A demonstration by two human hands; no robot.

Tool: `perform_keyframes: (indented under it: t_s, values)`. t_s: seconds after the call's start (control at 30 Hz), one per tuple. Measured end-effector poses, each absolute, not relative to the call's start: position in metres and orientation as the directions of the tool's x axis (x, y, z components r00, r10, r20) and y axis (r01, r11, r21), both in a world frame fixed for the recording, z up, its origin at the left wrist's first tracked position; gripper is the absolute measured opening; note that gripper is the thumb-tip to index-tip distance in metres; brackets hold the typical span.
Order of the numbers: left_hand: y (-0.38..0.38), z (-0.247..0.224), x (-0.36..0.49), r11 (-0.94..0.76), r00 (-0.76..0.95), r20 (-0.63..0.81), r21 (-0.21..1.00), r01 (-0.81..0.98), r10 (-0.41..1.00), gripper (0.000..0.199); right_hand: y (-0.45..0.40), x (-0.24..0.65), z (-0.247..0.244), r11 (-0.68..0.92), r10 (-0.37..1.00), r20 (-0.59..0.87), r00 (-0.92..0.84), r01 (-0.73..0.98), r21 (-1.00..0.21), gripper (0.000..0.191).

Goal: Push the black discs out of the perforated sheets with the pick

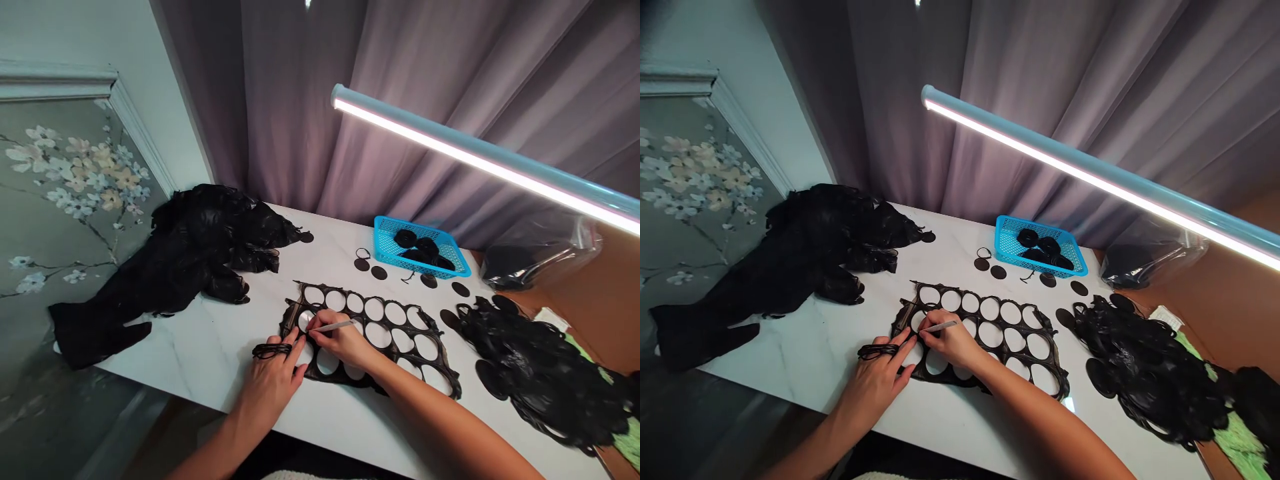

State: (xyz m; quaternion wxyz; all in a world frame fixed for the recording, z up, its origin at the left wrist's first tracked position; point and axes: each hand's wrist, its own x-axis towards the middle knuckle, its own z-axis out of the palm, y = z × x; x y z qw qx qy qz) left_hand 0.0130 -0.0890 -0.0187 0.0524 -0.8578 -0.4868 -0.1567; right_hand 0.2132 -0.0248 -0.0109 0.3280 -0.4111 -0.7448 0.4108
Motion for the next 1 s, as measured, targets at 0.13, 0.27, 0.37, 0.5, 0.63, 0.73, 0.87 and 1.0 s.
perform_keyframes:
  t_s: [0.13, 0.27, 0.37, 0.5, 0.63, 0.73, 0.87, 1.0]
  values:
    - [-0.089, -0.02, 0.013, -0.522, 0.475, 0.314, 0.081, 0.849, 0.822, 0.038, -0.03, 0.209, -0.011, 0.406, 0.872, 0.191, -0.45, 0.45, -0.795, 0.012]
    - [-0.088, -0.02, 0.014, -0.509, 0.466, 0.287, 0.098, 0.855, 0.837, 0.036, -0.036, 0.202, -0.007, 0.652, 0.739, 0.263, -0.62, 0.561, -0.511, 0.014]
    - [-0.088, -0.017, 0.014, -0.513, 0.47, 0.281, 0.101, 0.852, 0.837, 0.037, -0.016, 0.215, 0.002, 0.699, 0.715, 0.295, -0.634, 0.633, -0.332, 0.015]
    - [-0.087, -0.011, 0.01, -0.531, 0.481, 0.314, 0.094, 0.842, 0.819, 0.039, 0.04, 0.266, 0.013, 0.307, 0.908, 0.407, -0.099, 0.817, -0.488, 0.015]
    - [-0.078, -0.004, 0.006, -0.514, 0.463, 0.353, 0.063, 0.856, 0.813, 0.034, 0.059, 0.304, 0.014, 0.113, 0.956, 0.228, 0.183, 0.488, -0.865, 0.016]
    - [-0.073, 0.001, 0.011, -0.494, 0.437, 0.384, 0.06, 0.868, 0.814, 0.029, 0.037, 0.3, 0.011, -0.046, 0.995, -0.04, 0.094, 0.065, -0.997, 0.028]
    - [-0.079, 0.003, 0.031, -0.583, 0.515, 0.379, 0.083, 0.808, 0.768, 0.035, -0.003, 0.277, 0.01, -0.19, 0.972, -0.173, -0.156, -0.106, -0.976, 0.029]
    - [-0.088, -0.005, 0.046, -0.611, 0.567, 0.307, 0.064, 0.789, 0.764, 0.044, -0.029, 0.265, 0.009, -0.018, 0.942, -0.065, -0.329, 0.144, -0.989, 0.022]
